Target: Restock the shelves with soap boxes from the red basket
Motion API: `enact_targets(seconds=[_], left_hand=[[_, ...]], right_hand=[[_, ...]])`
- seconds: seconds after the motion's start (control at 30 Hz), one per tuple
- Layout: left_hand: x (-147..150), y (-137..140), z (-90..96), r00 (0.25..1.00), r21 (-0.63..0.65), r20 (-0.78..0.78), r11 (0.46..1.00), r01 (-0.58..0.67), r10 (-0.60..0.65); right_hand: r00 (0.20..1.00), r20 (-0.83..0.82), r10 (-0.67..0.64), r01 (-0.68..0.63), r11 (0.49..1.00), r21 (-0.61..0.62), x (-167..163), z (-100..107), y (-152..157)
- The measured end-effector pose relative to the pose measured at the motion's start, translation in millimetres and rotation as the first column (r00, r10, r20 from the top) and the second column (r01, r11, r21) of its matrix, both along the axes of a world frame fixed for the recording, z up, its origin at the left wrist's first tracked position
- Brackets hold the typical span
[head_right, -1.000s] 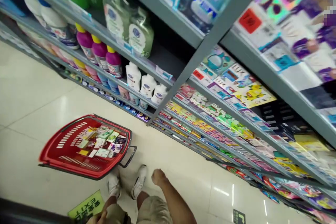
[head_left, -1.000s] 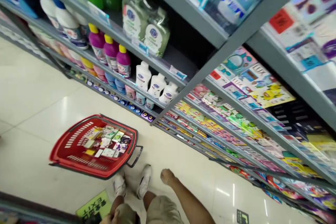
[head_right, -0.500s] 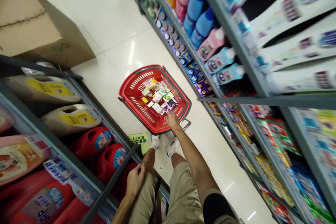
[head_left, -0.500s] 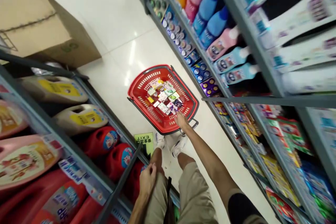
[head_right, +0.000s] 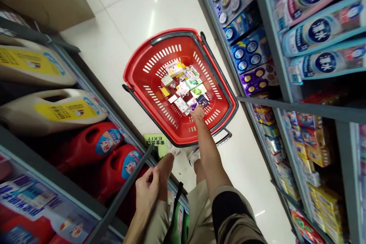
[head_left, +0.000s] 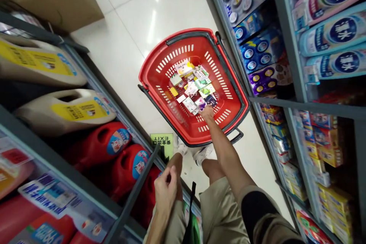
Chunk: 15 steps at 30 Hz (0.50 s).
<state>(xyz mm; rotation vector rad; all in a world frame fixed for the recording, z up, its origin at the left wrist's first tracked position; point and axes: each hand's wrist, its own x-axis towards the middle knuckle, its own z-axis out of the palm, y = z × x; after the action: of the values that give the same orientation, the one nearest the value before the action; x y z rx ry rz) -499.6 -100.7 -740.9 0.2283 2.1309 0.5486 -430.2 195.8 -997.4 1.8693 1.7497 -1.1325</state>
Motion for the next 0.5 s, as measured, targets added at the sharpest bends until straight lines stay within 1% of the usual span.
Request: enact_targets(seconds=[0.03, 0.07, 0.1, 0.13, 0.17, 0.2, 0.23, 0.27, 0.3, 0.33, 0.37, 0.43, 0.47, 0.5], left_hand=[[1.7, 1.3, 0.7, 0.999, -0.005, 0.020, 1.000, -0.030, 0.030], [4.2, 3.9, 2.6, 0.996, -0.002, 0.054, 0.998, -0.066, 0.066], [7.2, 8.2, 6.4, 0.990, 0.010, 0.096, 0.994, -0.107, 0.105], [10.5, 14.7, 12.4, 0.981, 0.035, 0.127, 0.987, -0.154, 0.148], [13.8, 23.7, 21.6, 0.971, 0.079, 0.154, 0.978, -0.194, 0.180], [16.8, 35.0, 34.5, 0.966, 0.143, 0.171, 0.965, -0.219, 0.194], [19.6, 48.3, 51.8, 0.968, 0.226, 0.173, 0.949, -0.220, 0.184], [22.0, 63.1, 73.7, 0.976, 0.321, 0.163, 0.928, -0.188, 0.142], [24.4, 78.6, 100.4, 0.987, 0.418, 0.143, 0.900, -0.125, 0.071], [26.9, 93.9, 131.4, 0.993, 0.503, 0.114, 0.863, -0.039, -0.021], [30.1, 108.2, 166.0, 0.989, 0.566, 0.081, 0.823, 0.058, -0.126], [39.2, 131.9, 241.8, 0.948, 0.622, 0.025, 0.747, 0.233, -0.317], [45.4, 140.7, 280.5, 0.926, 0.628, 0.015, 0.724, 0.284, -0.377], [52.6, 147.6, 318.4, 0.914, 0.636, 0.024, 0.712, 0.299, -0.405]], right_hand=[[0.996, -0.036, -0.087, 0.085, 0.995, -0.045, 2.9, 14.3, 0.4], [0.981, -0.085, -0.175, 0.167, 0.982, -0.090, 6.8, 34.2, -1.4], [0.955, -0.146, -0.257, 0.239, 0.962, -0.133, 11.7, 59.8, -5.4], [0.917, -0.214, -0.337, 0.304, 0.936, -0.176, 17.4, 91.0, -11.5], [0.864, -0.287, -0.414, 0.362, 0.906, -0.219, 24.0, 127.3, -19.6], [0.800, -0.356, -0.484, 0.410, 0.873, -0.265, 31.3, 167.8, -29.3], [0.730, -0.418, -0.541, 0.443, 0.840, -0.314, 39.3, 211.4, -40.3], [0.658, -0.471, -0.588, 0.465, 0.808, -0.361, 47.8, 256.9, -52.0], [0.586, -0.514, -0.627, 0.475, 0.779, -0.409, 56.8, 303.2, -63.9], [0.518, -0.547, -0.658, 0.479, 0.753, -0.452, 66.4, 349.1, -75.5], [0.456, -0.572, -0.682, 0.481, 0.729, -0.487, 76.6, 393.8, -86.0], [0.351, -0.616, -0.705, 0.478, 0.701, -0.530, 100.2, 477.5, -102.5], [0.309, -0.640, -0.704, 0.476, 0.697, -0.537, 114.2, 515.9, -108.3], [0.272, -0.667, -0.694, 0.476, 0.699, -0.533, 130.0, 551.8, -112.6]])
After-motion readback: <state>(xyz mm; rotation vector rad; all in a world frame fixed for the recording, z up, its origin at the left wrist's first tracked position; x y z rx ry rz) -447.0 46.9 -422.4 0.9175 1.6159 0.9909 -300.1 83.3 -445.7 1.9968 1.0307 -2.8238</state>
